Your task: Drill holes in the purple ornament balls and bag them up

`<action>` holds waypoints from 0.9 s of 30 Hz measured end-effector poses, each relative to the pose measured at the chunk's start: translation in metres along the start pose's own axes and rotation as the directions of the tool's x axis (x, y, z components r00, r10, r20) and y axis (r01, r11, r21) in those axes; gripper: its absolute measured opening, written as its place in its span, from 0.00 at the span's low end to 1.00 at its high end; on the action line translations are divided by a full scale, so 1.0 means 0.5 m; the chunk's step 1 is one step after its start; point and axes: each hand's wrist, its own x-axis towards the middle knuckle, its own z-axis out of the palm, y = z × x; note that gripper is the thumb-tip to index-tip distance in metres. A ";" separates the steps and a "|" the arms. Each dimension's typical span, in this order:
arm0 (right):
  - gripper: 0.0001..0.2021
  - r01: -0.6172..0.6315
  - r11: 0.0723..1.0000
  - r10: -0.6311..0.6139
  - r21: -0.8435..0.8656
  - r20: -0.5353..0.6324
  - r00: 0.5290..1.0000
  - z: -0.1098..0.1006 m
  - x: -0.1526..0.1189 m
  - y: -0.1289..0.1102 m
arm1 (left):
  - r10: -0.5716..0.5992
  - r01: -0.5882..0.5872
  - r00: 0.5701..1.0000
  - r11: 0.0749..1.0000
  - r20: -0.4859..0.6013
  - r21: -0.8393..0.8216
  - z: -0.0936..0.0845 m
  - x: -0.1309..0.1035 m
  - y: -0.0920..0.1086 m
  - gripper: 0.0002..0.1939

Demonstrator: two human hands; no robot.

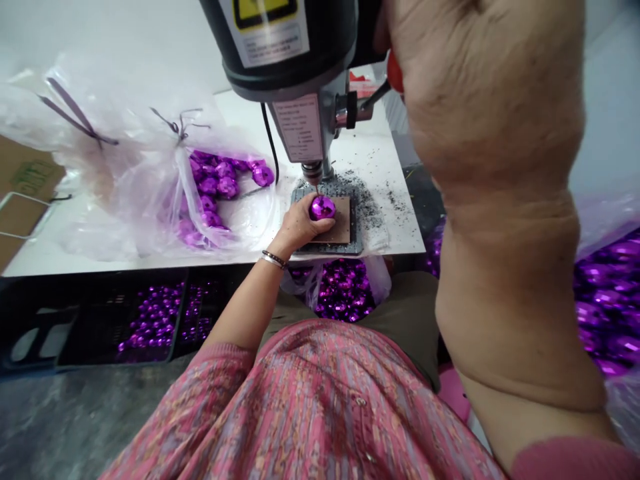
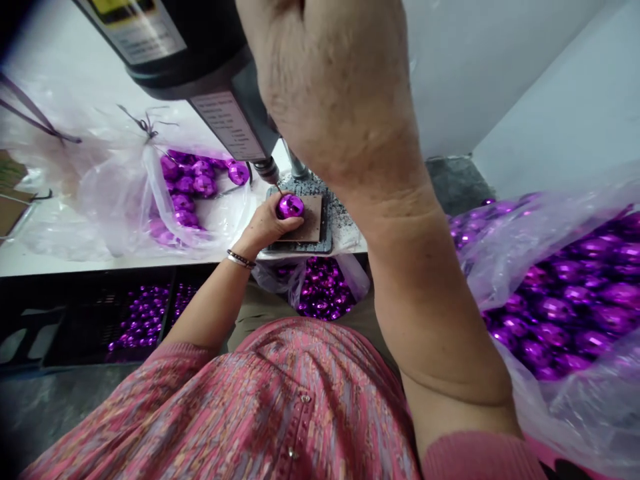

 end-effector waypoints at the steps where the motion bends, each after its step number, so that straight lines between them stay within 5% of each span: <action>1: 0.18 -0.008 0.999 0.007 -0.044 -0.013 1.000 0.002 -0.005 -0.002 | 0.002 -0.002 1.000 1.000 -0.006 -0.007 0.003 -0.002 -0.002 0.28; 7: 0.25 -0.050 0.939 -0.005 -0.341 -0.158 0.987 0.031 -0.033 0.016 | -0.014 0.014 0.998 1.000 -0.055 0.009 0.018 -0.007 -0.001 0.29; 13: 0.13 0.104 0.948 -0.204 -0.302 -0.323 0.924 0.062 -0.075 0.083 | -0.033 0.035 0.999 0.998 -0.039 0.058 0.013 -0.010 0.014 0.28; 27: 0.14 0.265 0.912 -0.363 -0.313 -0.316 0.877 0.091 -0.110 0.153 | -0.037 0.040 0.998 0.997 -0.051 0.068 0.013 -0.018 0.020 0.24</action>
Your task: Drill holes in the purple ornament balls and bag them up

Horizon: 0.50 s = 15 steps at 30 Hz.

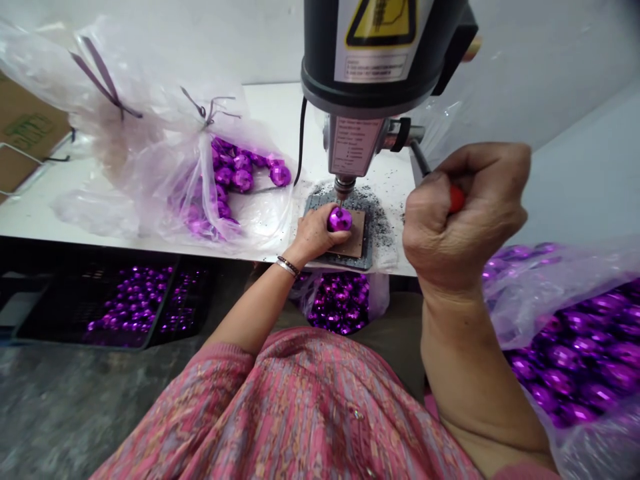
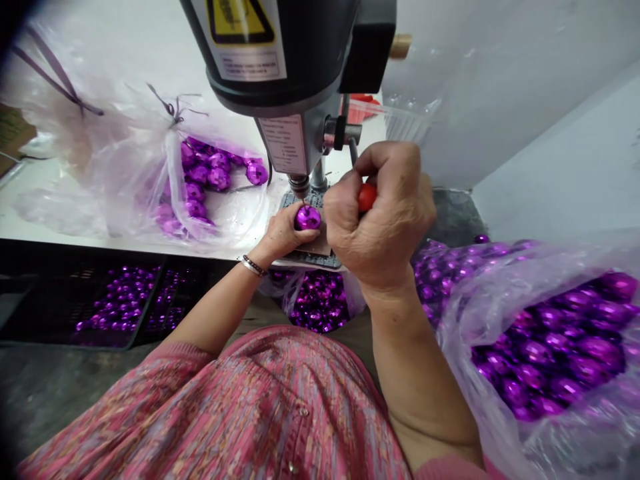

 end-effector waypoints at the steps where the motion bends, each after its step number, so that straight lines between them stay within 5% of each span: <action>1: 0.14 0.010 1.000 -0.010 0.014 -0.004 1.000 0.002 -0.002 0.002 | -0.005 0.005 1.000 1.000 0.001 0.004 0.000 0.000 0.001 0.24; 9: 0.15 0.059 0.998 -0.058 0.019 -0.038 0.998 0.011 -0.023 0.022 | -0.052 0.049 0.998 0.993 0.022 0.112 -0.001 -0.005 0.012 0.25; 15: 0.08 0.229 0.971 -0.218 0.072 -0.137 0.966 0.041 -0.057 0.048 | -0.043 0.044 0.999 0.994 -0.011 0.105 0.004 -0.008 0.010 0.27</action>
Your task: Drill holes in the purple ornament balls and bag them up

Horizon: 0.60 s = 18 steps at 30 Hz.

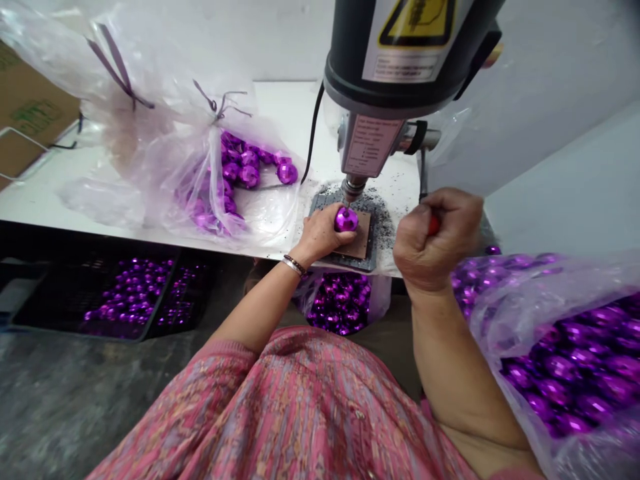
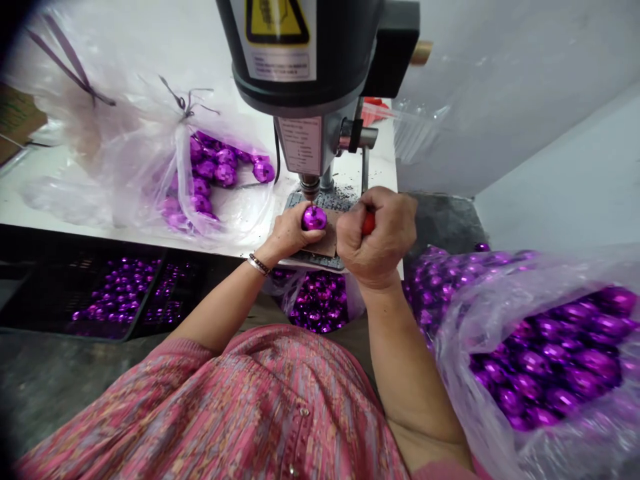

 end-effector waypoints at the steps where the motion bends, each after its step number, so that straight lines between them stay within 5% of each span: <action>1: 0.08 -0.006 0.999 0.007 0.033 -0.032 0.999 0.004 -0.001 0.001 | 0.005 -0.005 1.000 1.000 -0.006 -0.012 0.002 0.001 -0.002 0.27; 6: 0.10 -0.102 0.976 0.125 0.192 -0.107 0.986 -0.001 0.085 -0.027 | 0.016 -0.018 1.000 0.996 -0.024 -0.093 0.007 0.004 -0.011 0.27; 11: 0.08 -0.430 0.871 0.417 0.239 0.103 0.903 -0.008 0.219 -0.049 | 0.094 -0.101 0.995 0.959 -0.041 -0.266 0.007 -0.020 -0.026 0.29; 18: 0.13 -0.411 0.858 0.397 0.308 0.111 0.911 0.008 0.230 -0.027 | 0.261 -0.266 0.964 0.921 -0.058 -0.283 -0.007 -0.103 -0.037 0.35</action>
